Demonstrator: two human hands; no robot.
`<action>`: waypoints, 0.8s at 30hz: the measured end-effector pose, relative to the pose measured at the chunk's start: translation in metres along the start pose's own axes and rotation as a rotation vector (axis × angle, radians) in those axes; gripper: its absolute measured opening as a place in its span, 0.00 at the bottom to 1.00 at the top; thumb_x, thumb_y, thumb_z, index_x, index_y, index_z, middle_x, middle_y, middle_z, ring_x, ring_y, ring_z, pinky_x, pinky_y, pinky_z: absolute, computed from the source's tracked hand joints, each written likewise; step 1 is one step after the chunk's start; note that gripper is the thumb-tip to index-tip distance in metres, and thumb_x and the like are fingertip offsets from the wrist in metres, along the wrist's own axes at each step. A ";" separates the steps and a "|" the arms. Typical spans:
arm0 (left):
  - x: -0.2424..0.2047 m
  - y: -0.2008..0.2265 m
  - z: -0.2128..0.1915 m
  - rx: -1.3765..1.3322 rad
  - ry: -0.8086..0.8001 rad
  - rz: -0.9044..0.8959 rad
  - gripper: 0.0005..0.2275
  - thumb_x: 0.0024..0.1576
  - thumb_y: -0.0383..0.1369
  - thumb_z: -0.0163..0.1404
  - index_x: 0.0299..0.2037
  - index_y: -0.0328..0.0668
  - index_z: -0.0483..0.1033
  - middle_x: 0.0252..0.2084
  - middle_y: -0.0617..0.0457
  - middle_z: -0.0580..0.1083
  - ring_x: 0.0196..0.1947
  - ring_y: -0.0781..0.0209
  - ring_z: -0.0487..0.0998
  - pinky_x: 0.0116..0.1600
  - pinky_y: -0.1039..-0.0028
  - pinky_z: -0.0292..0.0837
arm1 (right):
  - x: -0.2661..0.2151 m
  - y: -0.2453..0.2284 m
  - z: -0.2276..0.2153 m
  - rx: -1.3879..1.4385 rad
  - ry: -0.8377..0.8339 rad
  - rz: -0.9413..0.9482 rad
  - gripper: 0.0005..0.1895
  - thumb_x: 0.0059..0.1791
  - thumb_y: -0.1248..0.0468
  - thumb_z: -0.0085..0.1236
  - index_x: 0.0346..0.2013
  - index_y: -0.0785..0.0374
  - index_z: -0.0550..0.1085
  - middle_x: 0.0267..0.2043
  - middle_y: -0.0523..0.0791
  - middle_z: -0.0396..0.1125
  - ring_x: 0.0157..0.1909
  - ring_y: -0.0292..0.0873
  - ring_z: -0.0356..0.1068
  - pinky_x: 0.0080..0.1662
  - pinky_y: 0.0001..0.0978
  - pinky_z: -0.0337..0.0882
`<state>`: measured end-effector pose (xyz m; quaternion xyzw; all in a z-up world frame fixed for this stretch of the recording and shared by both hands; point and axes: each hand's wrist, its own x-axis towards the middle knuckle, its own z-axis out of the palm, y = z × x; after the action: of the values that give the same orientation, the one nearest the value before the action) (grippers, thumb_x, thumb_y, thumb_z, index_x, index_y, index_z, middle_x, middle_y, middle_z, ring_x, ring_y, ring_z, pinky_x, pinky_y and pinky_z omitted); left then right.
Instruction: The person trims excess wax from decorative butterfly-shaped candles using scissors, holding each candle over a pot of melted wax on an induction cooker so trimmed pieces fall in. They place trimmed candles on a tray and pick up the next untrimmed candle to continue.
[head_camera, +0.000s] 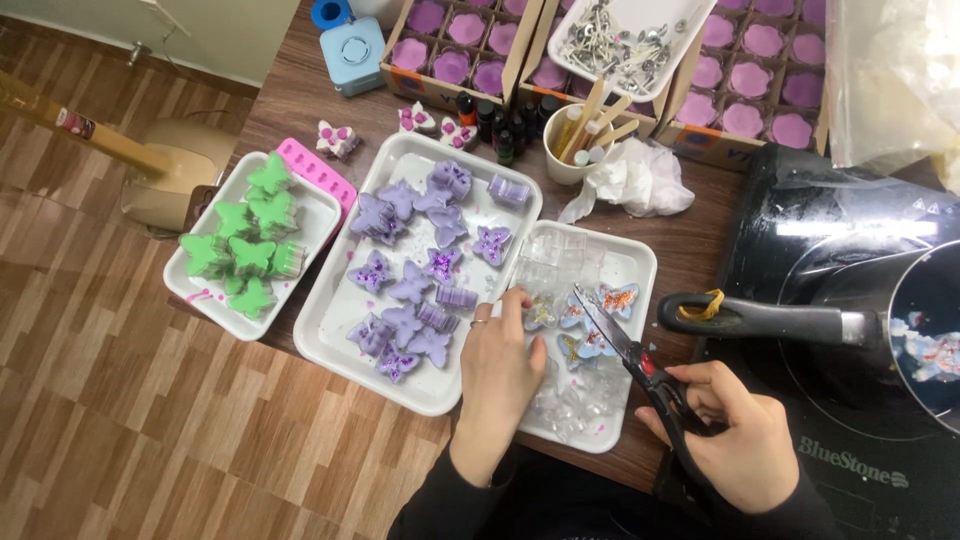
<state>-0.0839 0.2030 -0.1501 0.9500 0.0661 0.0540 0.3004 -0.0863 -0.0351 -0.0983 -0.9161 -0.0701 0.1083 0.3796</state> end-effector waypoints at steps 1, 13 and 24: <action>0.003 0.002 -0.002 0.001 0.001 0.001 0.20 0.48 0.24 0.58 0.50 0.37 0.68 0.20 0.44 0.72 0.38 0.42 0.77 0.39 0.58 0.72 | 0.000 0.002 0.000 0.001 0.001 0.000 0.26 0.36 0.60 0.75 0.42 0.66 0.74 0.21 0.43 0.77 0.23 0.35 0.75 0.28 0.24 0.74; 0.015 0.013 -0.002 -0.053 0.093 0.054 0.33 0.42 0.25 0.65 0.57 0.31 0.61 0.29 0.39 0.74 0.36 0.38 0.77 0.48 0.59 0.73 | 0.001 0.007 0.002 0.026 0.007 -0.067 0.25 0.34 0.61 0.73 0.41 0.66 0.74 0.21 0.41 0.77 0.23 0.33 0.75 0.28 0.22 0.74; 0.007 0.013 -0.010 -0.105 0.000 -0.065 0.37 0.45 0.30 0.67 0.62 0.31 0.57 0.42 0.39 0.76 0.35 0.42 0.81 0.38 0.61 0.76 | 0.002 0.006 0.003 -0.025 -0.047 0.025 0.27 0.35 0.58 0.76 0.44 0.63 0.74 0.19 0.41 0.77 0.21 0.33 0.73 0.26 0.23 0.72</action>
<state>-0.0772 0.1998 -0.1340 0.9302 0.0942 0.0475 0.3515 -0.0845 -0.0368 -0.1049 -0.9189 -0.0690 0.1336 0.3648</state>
